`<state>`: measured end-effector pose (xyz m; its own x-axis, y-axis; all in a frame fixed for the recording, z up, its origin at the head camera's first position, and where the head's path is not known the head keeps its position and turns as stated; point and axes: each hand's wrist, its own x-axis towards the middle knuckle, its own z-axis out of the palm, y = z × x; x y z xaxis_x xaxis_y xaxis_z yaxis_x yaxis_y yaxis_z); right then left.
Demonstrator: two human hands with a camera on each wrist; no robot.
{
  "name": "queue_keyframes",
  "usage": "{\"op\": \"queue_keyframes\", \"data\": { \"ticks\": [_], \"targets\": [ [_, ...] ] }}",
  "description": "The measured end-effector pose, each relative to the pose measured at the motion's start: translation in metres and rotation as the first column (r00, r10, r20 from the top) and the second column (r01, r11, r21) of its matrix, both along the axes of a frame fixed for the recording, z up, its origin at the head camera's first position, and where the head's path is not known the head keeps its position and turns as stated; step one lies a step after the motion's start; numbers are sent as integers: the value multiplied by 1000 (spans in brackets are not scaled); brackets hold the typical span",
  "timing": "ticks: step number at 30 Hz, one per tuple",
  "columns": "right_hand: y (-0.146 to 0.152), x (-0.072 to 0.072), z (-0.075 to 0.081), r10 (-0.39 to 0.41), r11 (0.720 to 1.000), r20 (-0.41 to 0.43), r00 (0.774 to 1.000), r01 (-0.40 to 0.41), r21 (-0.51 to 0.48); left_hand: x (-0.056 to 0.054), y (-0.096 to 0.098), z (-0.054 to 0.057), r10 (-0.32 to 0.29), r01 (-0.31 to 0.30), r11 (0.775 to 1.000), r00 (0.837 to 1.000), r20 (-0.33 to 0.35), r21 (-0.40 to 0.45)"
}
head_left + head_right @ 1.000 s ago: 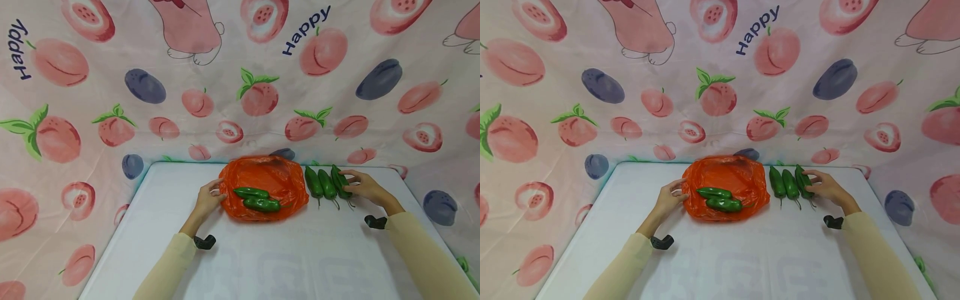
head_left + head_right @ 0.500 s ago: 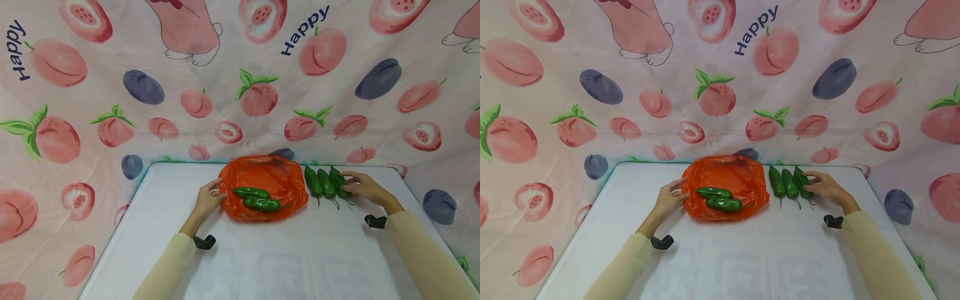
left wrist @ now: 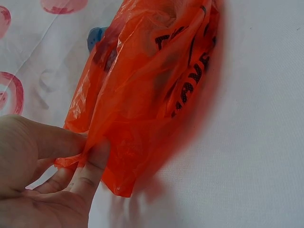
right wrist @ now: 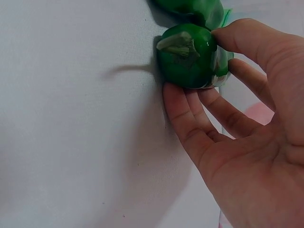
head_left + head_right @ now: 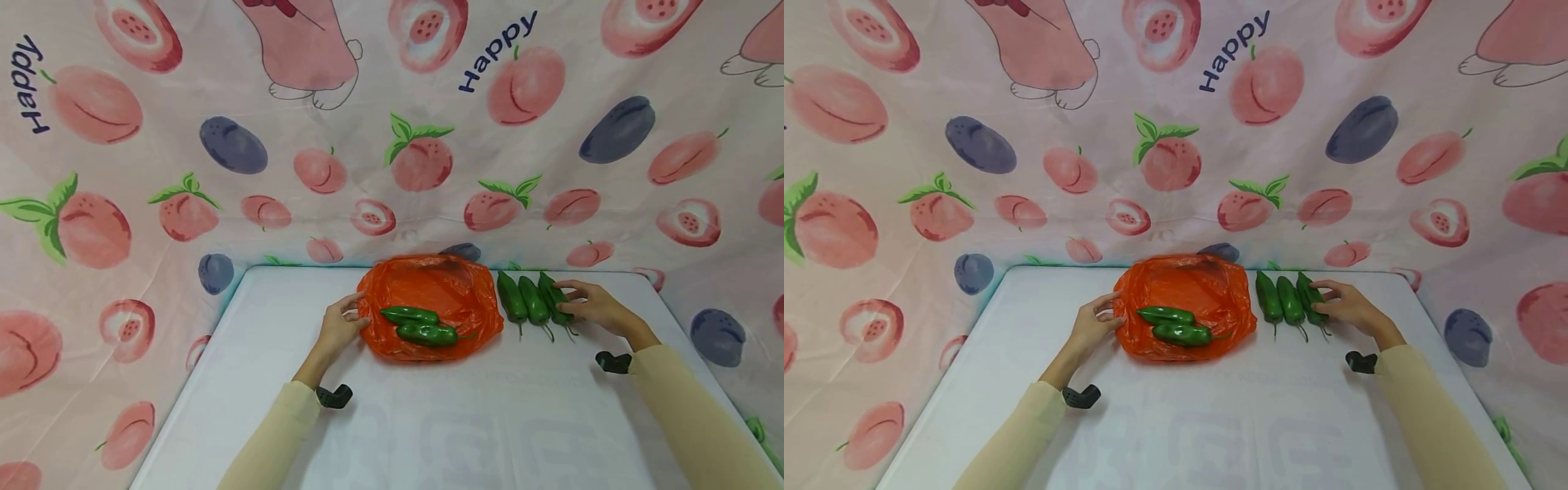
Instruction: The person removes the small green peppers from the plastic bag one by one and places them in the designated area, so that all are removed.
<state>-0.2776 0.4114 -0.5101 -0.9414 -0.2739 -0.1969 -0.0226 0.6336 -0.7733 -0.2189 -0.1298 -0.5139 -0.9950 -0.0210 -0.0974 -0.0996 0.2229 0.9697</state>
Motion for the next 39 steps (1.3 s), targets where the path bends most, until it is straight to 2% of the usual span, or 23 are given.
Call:
{"op": "queue_keyframes", "data": {
  "ticks": [14,22,26,33,39],
  "targets": [
    [-4,-1,5,41,999,1,999,-41,36,1,-2,1,2,-2,1000,1000,7,13],
    [-4,0,15,92,989,12,996,-93,115,0,-3,-1,0,0,1000,1000,4,15],
    [-3,0,21,111,976,17,994,-113,189,-1,-2,-1,1,-1,1000,1000,8,9],
    [-4,5,29,142,934,-73,987,-109,340,1,1,1,3,-3,1000,1000,2,-5],
    [-11,9,35,156,930,-168,973,-88,356,2,1,2,3,-3,1000,1000,2,-3]
  ]
}}
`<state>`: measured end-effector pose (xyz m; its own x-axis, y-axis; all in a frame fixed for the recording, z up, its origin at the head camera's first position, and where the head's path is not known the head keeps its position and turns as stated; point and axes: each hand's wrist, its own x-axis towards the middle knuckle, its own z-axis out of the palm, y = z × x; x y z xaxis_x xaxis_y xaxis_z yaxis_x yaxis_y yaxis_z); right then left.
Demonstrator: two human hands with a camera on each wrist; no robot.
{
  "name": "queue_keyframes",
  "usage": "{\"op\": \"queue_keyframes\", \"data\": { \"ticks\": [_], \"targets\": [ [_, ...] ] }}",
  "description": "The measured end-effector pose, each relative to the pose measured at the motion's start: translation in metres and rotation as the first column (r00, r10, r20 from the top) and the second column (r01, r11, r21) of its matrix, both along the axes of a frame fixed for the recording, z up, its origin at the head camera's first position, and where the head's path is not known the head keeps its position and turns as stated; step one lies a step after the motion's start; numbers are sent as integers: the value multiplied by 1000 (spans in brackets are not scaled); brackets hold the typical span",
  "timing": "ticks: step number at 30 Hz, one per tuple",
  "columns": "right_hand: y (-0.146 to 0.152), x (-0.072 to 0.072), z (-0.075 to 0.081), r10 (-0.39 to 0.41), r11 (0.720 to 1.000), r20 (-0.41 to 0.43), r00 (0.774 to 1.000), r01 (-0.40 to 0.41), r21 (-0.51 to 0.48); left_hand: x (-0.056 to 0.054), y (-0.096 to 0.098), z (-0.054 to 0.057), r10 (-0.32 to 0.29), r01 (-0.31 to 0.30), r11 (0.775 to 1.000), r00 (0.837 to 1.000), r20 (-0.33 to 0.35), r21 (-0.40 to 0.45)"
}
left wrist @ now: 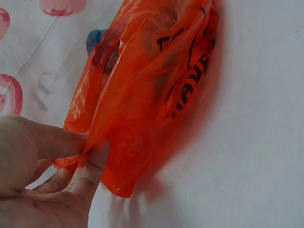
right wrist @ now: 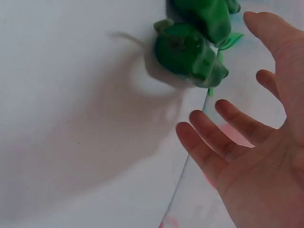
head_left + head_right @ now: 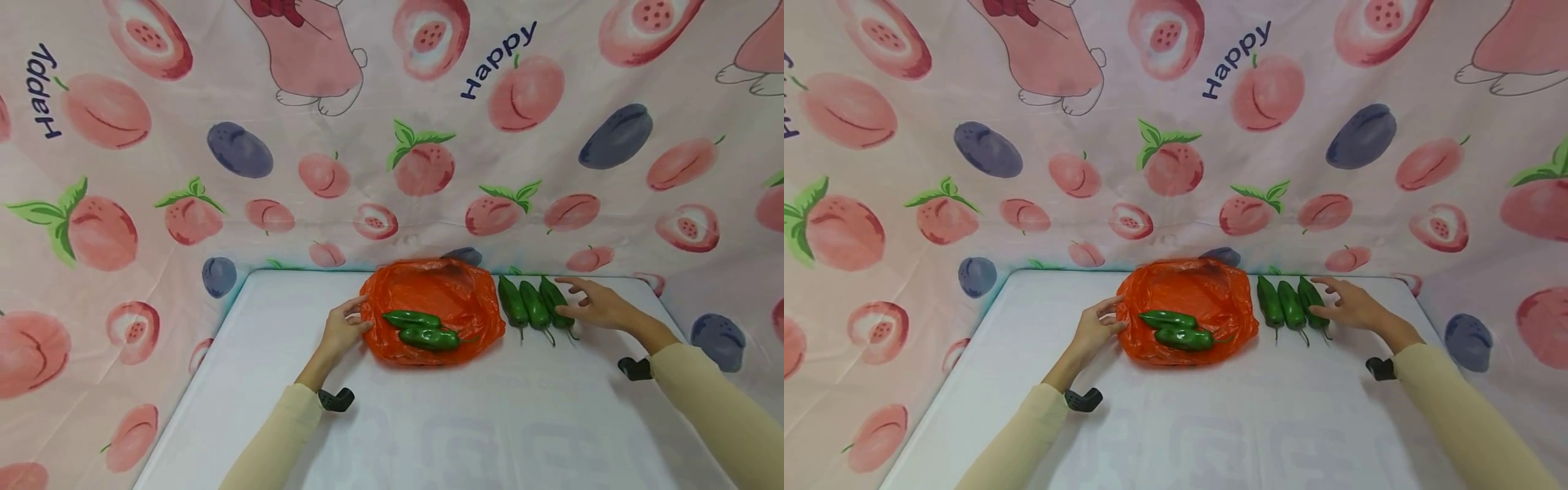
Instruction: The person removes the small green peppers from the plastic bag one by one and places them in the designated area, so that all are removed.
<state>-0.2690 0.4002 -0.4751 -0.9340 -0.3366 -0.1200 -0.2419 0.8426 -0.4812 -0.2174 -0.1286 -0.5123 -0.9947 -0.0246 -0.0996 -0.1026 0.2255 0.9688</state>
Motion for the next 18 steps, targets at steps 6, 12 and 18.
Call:
{"op": "queue_keyframes", "data": {
  "ticks": [6,12,18],
  "targets": [
    [-11,2,10,11,999,-100,995,-14,-35,-2,-1,-1,-7,7,1000,1000,-12,13],
    [-23,1,22,40,996,-174,984,-54,-71,-2,-1,-2,-7,8,1000,1000,-27,15],
    [-34,-2,35,58,994,-200,978,-76,-83,-1,0,-1,-19,19,1000,1000,-20,23]
  ]
}}
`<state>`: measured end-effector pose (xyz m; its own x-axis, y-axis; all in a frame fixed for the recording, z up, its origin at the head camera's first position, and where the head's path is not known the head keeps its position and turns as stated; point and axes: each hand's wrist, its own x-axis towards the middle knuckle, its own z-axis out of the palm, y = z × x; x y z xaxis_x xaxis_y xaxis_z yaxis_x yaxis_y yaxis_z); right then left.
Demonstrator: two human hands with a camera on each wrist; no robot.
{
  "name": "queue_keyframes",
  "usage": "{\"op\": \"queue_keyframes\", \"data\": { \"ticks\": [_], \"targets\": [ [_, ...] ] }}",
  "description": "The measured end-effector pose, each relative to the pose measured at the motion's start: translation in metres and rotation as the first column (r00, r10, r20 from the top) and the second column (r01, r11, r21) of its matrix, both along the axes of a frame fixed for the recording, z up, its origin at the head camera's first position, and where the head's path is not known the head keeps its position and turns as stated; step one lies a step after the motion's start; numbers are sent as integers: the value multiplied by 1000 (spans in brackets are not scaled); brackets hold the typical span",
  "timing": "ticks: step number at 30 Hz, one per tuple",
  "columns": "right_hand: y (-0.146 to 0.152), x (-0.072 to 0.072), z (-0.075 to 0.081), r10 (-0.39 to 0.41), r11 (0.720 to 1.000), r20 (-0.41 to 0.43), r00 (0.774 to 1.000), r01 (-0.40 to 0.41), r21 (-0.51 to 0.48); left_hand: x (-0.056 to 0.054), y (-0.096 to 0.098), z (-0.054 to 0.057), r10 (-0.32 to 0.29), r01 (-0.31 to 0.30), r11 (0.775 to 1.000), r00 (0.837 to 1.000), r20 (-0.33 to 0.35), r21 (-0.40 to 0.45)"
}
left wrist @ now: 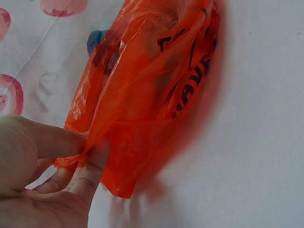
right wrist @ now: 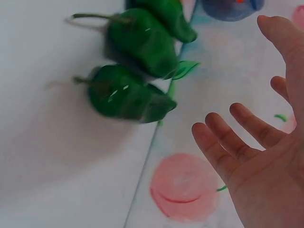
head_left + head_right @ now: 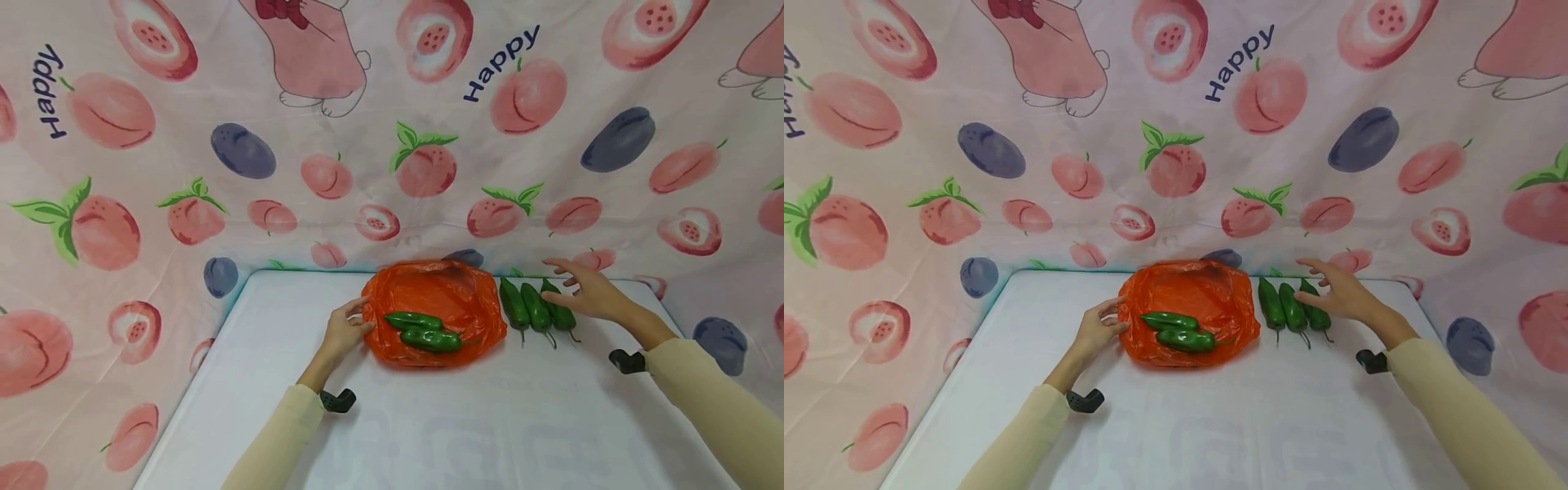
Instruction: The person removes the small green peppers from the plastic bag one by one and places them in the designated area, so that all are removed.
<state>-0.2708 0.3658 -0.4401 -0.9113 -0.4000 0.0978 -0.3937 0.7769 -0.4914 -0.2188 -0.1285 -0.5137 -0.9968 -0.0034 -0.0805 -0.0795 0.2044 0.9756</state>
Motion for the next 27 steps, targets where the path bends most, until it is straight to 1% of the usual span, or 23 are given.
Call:
{"op": "queue_keyframes", "data": {
  "ticks": [2,7,9,11,15,17,18,20,22,24,25,26,27],
  "targets": [
    [-3,-2,3,11,1000,-8,1000,-11,-4,2,1,4,-9,9,1000,1000,5,-1],
    [-14,-6,8,38,999,-22,999,-38,-15,12,4,22,-29,29,1000,1000,13,-11],
    [-19,-6,9,43,999,-27,999,-44,-21,13,4,25,-26,27,1000,1000,11,-14],
    [-24,-7,11,50,999,-37,998,-50,-18,11,4,21,-14,14,1000,1000,7,-14],
    [-35,-8,13,75,997,-54,996,-77,-26,4,1,5,2,-2,1000,1000,-20,-8],
    [-40,-9,15,86,996,-63,994,-88,-22,2,0,0,7,-7,1000,1000,-29,-1],
    [-42,-9,15,89,996,-64,994,-91,-20,1,0,-1,6,-6,1000,999,-35,-1],
    [-46,-8,17,97,995,-66,993,-98,-20,3,1,4,-6,6,1000,1000,-26,-1],
    [-50,-8,18,101,995,-69,993,-102,-18,2,0,5,-12,12,1000,1000,-7,-1],
    [-53,-8,19,105,994,-70,992,-106,-19,1,0,5,-23,23,1000,1000,-2,-4],
    [-55,-8,20,109,994,-71,992,-111,-23,1,0,5,-26,26,1000,1000,0,-4],
    [-56,-8,20,109,993,-73,991,-111,-26,-1,-1,0,-23,23,1000,1000,-3,-2],
    [-58,-8,20,110,993,-73,991,-112,-28,-2,-1,-2,-20,20,1000,1000,-8,1]
  ]
}}
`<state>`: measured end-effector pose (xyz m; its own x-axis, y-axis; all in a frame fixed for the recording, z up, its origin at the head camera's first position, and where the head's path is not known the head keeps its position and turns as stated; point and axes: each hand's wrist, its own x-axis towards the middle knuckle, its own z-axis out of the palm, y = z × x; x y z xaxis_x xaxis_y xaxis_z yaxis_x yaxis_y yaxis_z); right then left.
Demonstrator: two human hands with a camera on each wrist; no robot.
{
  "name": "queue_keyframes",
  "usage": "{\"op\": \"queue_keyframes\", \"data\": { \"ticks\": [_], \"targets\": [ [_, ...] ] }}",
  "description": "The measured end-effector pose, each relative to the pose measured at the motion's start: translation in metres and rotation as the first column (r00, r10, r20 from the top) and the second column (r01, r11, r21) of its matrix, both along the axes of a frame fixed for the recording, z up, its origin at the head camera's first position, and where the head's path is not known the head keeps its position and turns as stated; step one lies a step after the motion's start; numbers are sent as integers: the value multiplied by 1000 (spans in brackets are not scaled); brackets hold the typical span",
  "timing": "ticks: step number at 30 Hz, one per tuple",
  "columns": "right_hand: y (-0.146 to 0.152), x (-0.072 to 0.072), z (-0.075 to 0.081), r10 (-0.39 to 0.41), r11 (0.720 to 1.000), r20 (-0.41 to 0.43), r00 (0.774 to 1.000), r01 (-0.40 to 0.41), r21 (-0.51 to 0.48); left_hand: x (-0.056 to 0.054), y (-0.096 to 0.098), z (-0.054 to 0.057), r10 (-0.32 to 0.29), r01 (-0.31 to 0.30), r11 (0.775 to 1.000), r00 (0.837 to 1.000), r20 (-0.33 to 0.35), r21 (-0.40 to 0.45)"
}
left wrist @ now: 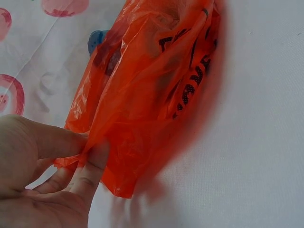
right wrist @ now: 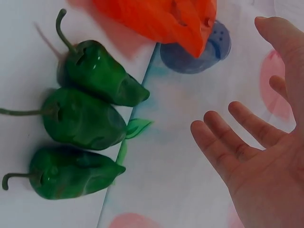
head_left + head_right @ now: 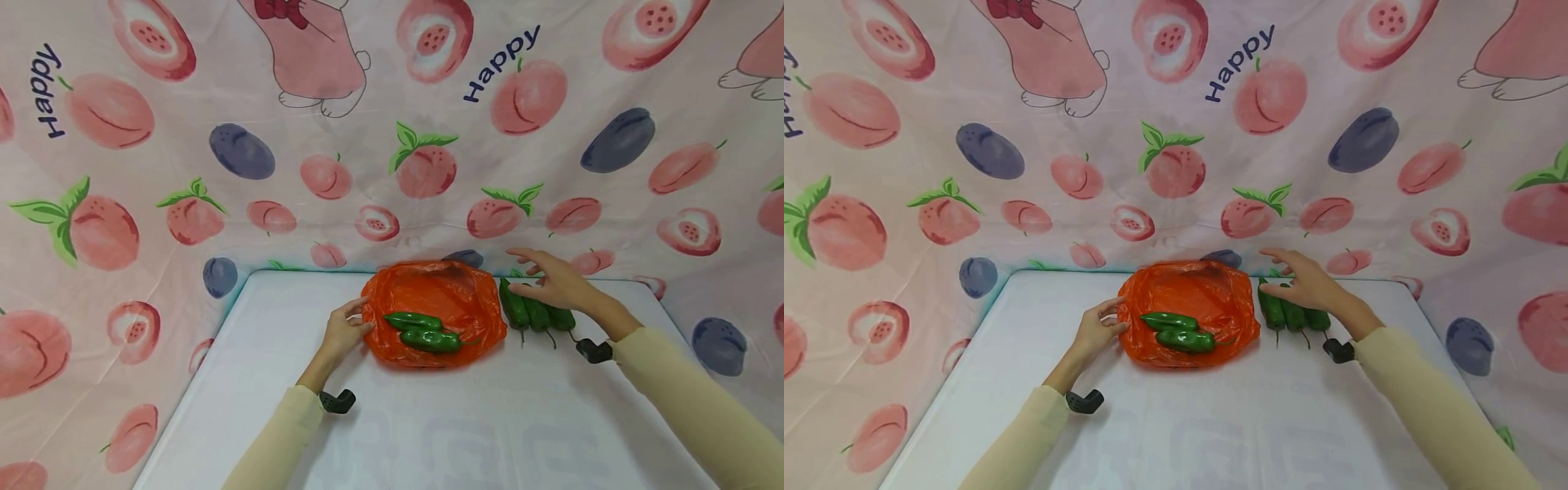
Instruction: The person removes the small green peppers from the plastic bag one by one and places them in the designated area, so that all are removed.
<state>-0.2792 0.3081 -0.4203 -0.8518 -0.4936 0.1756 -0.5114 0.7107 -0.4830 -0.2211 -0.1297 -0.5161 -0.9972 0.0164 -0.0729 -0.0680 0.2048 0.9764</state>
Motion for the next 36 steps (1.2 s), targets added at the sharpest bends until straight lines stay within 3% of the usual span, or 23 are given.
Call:
{"op": "queue_keyframes", "data": {
  "ticks": [16,27,36],
  "targets": [
    [-40,-8,-2,80,995,11,997,-79,-54,2,2,0,26,-26,1000,1000,-4,3],
    [-79,-11,-1,175,984,40,984,-174,-22,3,1,0,21,-21,1000,1000,-3,15],
    [-113,-11,-4,246,969,171,954,-249,-4,2,1,1,9,-9,1000,1000,-3,2]
  ]
}}
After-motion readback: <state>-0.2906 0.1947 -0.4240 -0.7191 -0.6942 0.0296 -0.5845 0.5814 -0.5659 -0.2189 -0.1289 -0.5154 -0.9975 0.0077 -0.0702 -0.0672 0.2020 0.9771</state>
